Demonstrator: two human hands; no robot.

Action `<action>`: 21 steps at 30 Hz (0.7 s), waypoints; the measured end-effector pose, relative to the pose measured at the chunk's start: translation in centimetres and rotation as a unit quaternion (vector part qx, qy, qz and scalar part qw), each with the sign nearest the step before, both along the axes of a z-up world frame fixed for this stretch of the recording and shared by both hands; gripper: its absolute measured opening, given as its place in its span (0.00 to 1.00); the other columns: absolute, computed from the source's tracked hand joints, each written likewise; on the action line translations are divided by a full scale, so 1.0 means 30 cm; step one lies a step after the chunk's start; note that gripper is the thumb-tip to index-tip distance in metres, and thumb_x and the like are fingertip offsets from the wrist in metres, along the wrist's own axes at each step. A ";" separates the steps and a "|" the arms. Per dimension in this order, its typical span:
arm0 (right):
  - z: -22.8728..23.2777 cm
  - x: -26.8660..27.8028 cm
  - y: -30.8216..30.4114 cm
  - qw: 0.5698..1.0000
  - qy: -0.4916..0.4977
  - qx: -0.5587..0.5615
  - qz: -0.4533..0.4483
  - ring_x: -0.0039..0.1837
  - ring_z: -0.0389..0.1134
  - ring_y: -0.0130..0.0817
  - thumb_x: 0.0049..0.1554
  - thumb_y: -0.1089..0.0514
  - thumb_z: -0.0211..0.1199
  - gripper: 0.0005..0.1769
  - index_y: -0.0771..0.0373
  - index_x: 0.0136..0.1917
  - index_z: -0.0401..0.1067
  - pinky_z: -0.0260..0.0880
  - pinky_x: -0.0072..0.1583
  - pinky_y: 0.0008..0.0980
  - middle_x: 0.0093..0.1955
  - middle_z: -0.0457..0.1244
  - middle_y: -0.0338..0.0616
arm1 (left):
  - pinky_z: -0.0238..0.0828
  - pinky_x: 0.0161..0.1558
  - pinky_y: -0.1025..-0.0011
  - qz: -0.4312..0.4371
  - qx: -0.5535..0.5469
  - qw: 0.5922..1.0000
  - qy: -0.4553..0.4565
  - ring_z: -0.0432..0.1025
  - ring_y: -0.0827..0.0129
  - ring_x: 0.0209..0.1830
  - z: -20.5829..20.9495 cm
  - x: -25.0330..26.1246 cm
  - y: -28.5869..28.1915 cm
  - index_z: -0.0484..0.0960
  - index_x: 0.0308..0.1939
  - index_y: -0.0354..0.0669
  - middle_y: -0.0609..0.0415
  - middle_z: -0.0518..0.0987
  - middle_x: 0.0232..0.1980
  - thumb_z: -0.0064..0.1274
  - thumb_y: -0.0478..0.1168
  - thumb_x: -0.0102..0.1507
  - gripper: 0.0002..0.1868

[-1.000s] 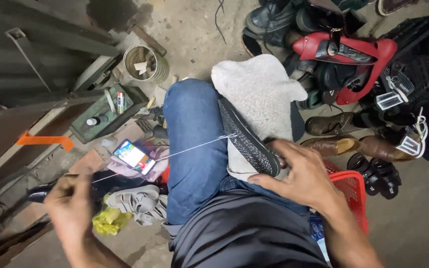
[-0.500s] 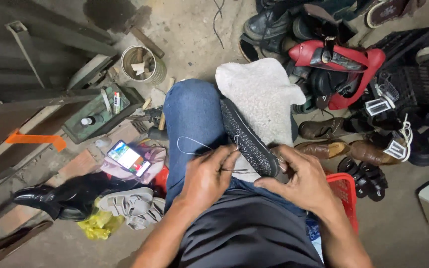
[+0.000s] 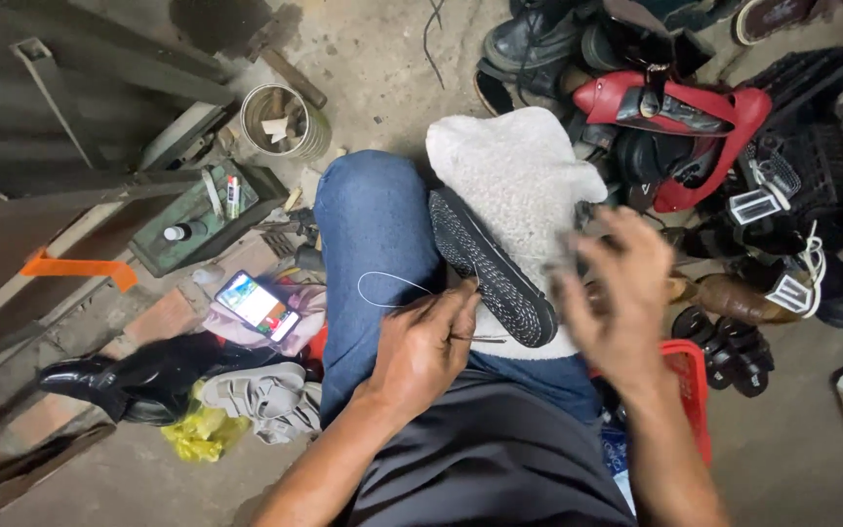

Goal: The person sits on the floor and sews a black slip-on shoe using a needle and white thread. They repeatedly pull the thread through the shoe's sole and upper, tightening the stitches while holding the shoe on their lap.

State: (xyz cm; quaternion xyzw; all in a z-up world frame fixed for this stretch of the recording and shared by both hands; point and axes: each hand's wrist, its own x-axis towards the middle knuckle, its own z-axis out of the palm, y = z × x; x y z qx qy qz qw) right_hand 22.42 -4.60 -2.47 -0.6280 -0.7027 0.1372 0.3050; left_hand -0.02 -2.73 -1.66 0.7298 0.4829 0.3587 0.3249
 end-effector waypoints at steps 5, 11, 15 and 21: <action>0.003 -0.082 0.040 0.994 0.035 -0.008 0.103 0.80 0.48 0.67 0.55 0.59 0.69 0.18 0.60 0.59 0.72 0.45 0.78 0.59 0.76 0.57 0.58 | 0.78 0.30 0.59 -0.008 -0.006 1.000 -0.014 0.81 0.48 0.31 0.029 -0.008 0.002 0.86 0.48 0.36 0.42 0.84 0.29 0.50 0.34 0.67 0.10; -0.042 0.038 -0.005 0.864 0.472 -0.131 0.117 0.62 0.66 0.55 0.66 0.53 0.49 0.21 0.58 0.32 0.62 0.61 0.64 0.53 0.59 0.66 0.60 | 0.76 0.27 0.60 -0.003 -0.021 0.999 -0.027 0.79 0.47 0.27 0.027 -0.016 -0.008 0.86 0.49 0.36 0.42 0.83 0.27 0.51 0.34 0.67 0.11; -0.169 0.120 -0.089 0.723 0.665 -0.138 0.126 0.34 0.69 0.45 0.68 0.45 0.45 0.26 0.55 0.30 0.54 0.66 0.35 0.34 0.45 0.63 0.74 | 0.75 0.27 0.59 -0.014 -0.021 0.999 -0.029 0.79 0.47 0.27 0.025 -0.008 -0.003 0.85 0.50 0.36 0.42 0.82 0.27 0.51 0.33 0.67 0.11; 0.080 0.016 -0.015 0.897 0.296 -0.293 0.149 0.62 0.66 0.62 0.48 0.47 0.73 0.48 0.75 0.73 0.60 0.66 0.59 0.57 0.67 0.61 0.69 | 0.73 0.25 0.58 -0.027 -0.017 0.999 -0.008 0.78 0.47 0.25 -0.007 -0.008 -0.013 0.85 0.51 0.37 0.42 0.80 0.24 0.50 0.34 0.66 0.12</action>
